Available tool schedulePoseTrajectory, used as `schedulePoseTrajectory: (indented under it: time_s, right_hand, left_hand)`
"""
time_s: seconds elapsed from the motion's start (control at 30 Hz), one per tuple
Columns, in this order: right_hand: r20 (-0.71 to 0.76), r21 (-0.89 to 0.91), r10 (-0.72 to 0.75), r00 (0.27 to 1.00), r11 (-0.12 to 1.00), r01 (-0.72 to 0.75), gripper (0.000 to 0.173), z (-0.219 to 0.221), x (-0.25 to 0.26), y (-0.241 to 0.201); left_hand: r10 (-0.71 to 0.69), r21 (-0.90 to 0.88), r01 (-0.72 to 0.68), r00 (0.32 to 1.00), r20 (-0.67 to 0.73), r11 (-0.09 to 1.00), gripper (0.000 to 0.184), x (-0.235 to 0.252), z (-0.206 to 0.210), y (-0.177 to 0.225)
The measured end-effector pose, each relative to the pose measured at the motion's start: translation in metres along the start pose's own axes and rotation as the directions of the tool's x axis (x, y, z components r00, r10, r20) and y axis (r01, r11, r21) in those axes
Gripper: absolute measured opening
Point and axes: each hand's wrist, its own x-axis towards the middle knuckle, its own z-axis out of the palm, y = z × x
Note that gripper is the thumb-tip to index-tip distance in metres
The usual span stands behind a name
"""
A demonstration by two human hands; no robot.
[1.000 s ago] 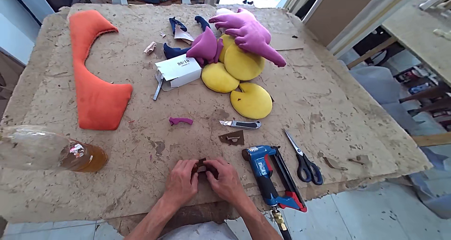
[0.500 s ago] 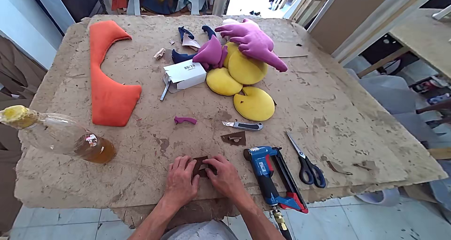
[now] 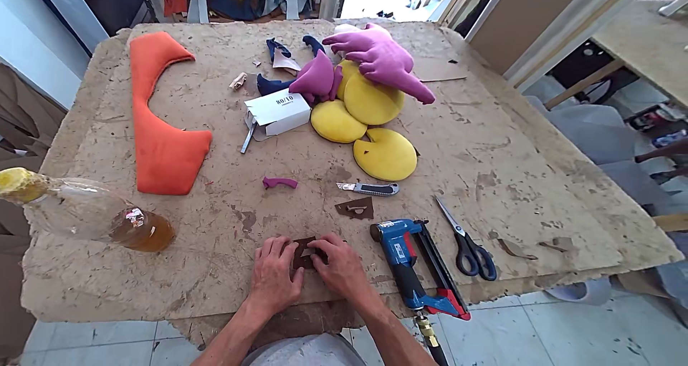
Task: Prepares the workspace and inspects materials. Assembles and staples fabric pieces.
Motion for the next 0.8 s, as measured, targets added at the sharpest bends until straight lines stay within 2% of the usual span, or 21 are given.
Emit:
schedulePoseTrajectory:
  time_s: [0.1,0.17,0.27,0.33,0.47,0.67,0.8]
  right_hand:
    - [0.013,-0.006,0.009,1.0,1.0,-0.009,0.021,-0.001,0.001,-0.001]
    - [0.009,0.002,0.001,1.0,1.0,-0.001,0.023,-0.001,0.0,-0.001]
    - [-0.087,0.009,-0.107,0.99,0.994,0.108,0.025,0.004,-0.002,0.005]
    - [-0.141,0.003,-0.191,0.971,0.981,0.193,0.018,0.009,-0.003,0.01]
    - [-0.208,0.014,-0.294,0.933,0.953,0.304,0.016,0.014,-0.004,0.02]
    - [-0.215,0.032,-0.313,0.925,0.944,0.327,0.013,0.013,-0.006,0.023]
    - [-0.205,0.017,-0.324,0.923,0.942,0.335,0.013,0.013,-0.006,0.024]
  left_hand:
    - [0.058,0.007,-0.058,0.994,-0.093,0.998,0.05,-0.004,0.006,-0.001]
    - [0.136,0.002,-0.138,0.977,-0.164,0.99,0.04,-0.006,0.011,-0.001]
    - [0.216,-0.008,-0.222,0.956,-0.2,0.975,0.026,-0.006,0.014,0.001]
    - [0.231,-0.012,-0.239,0.951,-0.207,0.971,0.021,-0.005,0.016,0.001]
    - [0.247,-0.053,-0.262,0.948,-0.201,0.964,0.019,-0.002,0.017,-0.002]
    - [0.215,-0.092,-0.235,0.958,-0.19,0.968,0.025,-0.003,0.011,-0.004]
    - [0.26,-0.048,-0.272,0.95,-0.172,0.961,0.017,-0.002,0.011,-0.002]
